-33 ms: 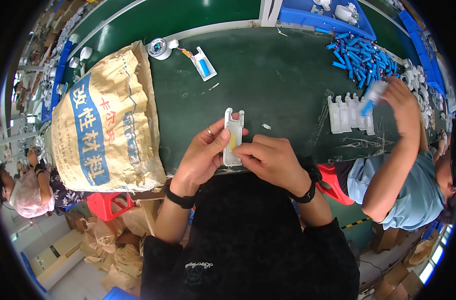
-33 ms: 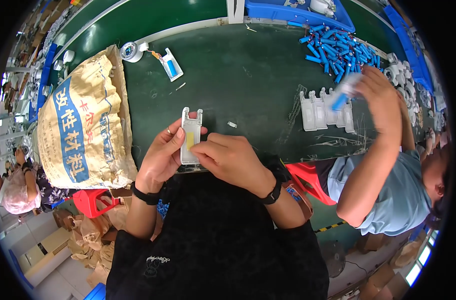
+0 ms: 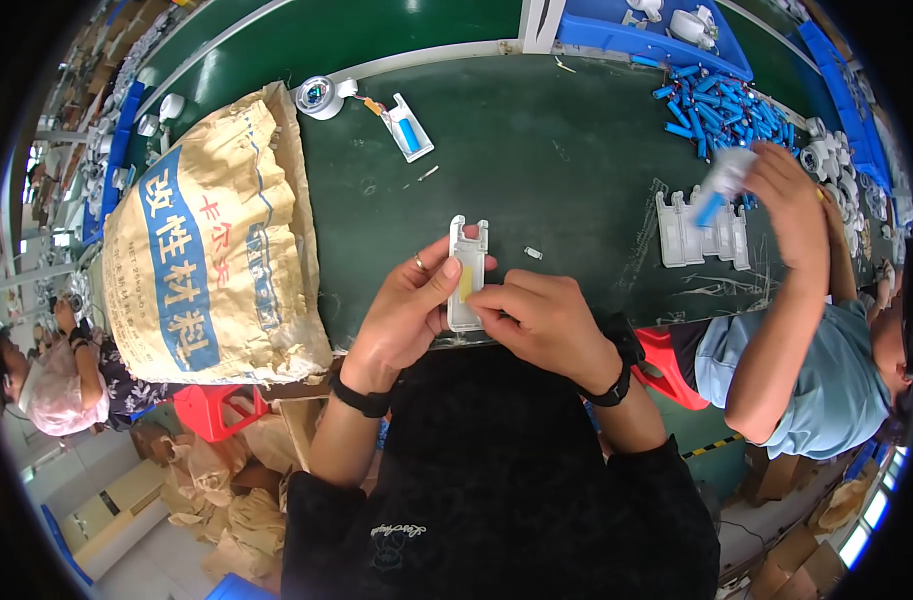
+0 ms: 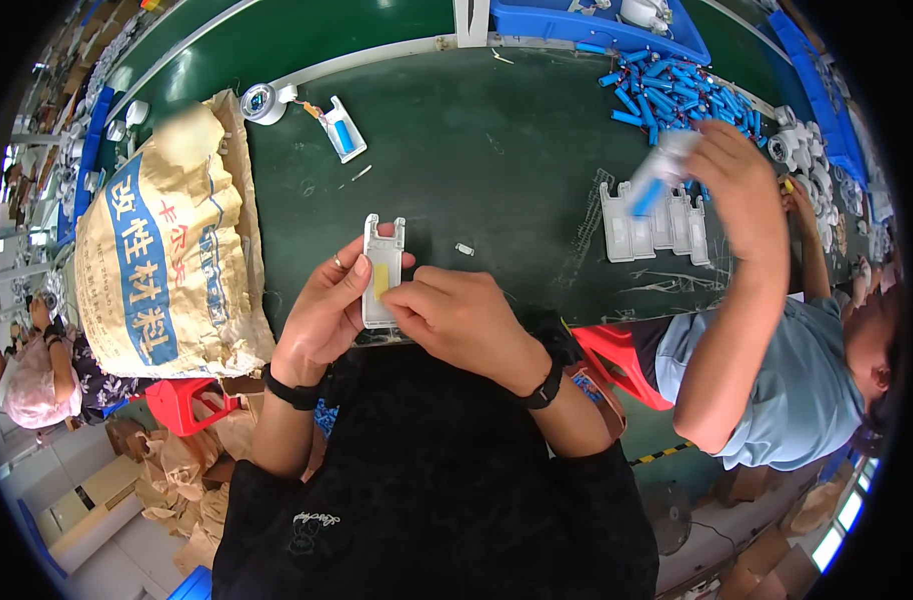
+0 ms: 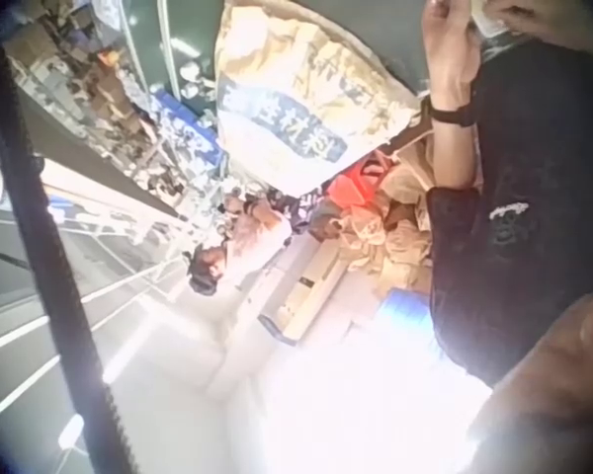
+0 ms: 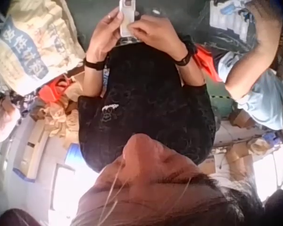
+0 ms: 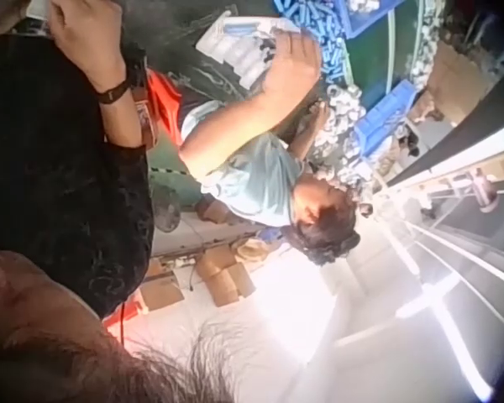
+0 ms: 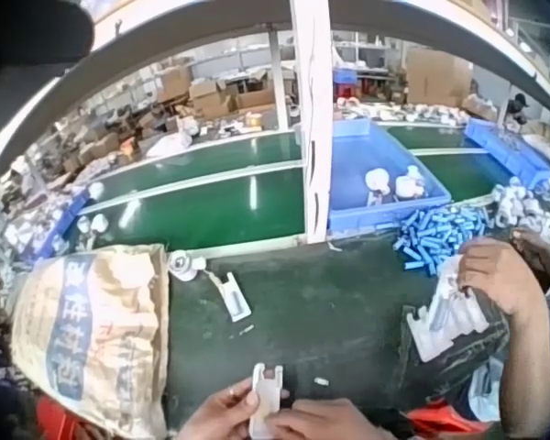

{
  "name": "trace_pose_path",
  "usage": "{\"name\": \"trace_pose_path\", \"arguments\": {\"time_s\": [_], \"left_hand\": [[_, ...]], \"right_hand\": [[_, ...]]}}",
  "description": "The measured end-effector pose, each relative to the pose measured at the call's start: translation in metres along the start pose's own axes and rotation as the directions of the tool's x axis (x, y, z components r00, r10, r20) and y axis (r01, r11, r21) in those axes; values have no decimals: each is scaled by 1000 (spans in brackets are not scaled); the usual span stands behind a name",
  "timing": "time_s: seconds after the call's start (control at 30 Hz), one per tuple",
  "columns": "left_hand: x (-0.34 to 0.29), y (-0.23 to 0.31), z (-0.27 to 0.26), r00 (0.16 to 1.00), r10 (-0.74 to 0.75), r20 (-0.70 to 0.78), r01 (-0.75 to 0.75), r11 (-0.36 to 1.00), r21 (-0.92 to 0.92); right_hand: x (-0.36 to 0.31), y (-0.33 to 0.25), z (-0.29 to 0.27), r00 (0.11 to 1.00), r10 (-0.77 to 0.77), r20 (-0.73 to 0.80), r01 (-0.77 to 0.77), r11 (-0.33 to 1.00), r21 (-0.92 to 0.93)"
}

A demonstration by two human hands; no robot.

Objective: The person peels a yellow sticker and presses it onto a white plastic base before setting it aside. They then connect a battery to a light fixture's circuit board, tuck the battery inside, and snap the fixture onto the base.

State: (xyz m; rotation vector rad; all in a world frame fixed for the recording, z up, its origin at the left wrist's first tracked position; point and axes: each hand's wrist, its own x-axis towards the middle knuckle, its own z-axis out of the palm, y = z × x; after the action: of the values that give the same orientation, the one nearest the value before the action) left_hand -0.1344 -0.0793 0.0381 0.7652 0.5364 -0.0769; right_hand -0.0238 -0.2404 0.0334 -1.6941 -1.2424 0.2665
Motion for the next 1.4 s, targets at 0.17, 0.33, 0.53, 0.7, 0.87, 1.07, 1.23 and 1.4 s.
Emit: {"name": "trace_pose_path", "arguments": {"time_s": [0.17,0.33,0.53,0.7,0.87,1.07,1.23,1.4], "left_hand": [[0,1,3,999,-24,-22,24,999,22],[-3,2,0,999,-31,-4,31,999,-14],[-1,-1,4,1000,-23,-18,22,999,-27],[-3,0,5,999,-45,-11,45,999,11],[-1,-2,8,996,-82,35,80,995,60],[41,-26,49,991,-114,73,116,993,-18],[142,-89,105,995,-19,97,22,999,-30],[122,-91,133,993,105,-54,-57,825,563]], "right_hand": [[0,3,1,991,131,29,-133,987,94],[2,3,-2,998,34,49,-37,997,70],[0,1,0,990,136,45,-141,980,141],[1,1,-3,970,219,110,-239,941,239],[-2,0,-14,915,371,157,-402,875,270],[-39,27,-73,747,490,-449,-260,837,481],[-97,36,-116,664,582,-469,-71,673,736],[-139,33,-129,648,593,-478,102,554,826]]}}
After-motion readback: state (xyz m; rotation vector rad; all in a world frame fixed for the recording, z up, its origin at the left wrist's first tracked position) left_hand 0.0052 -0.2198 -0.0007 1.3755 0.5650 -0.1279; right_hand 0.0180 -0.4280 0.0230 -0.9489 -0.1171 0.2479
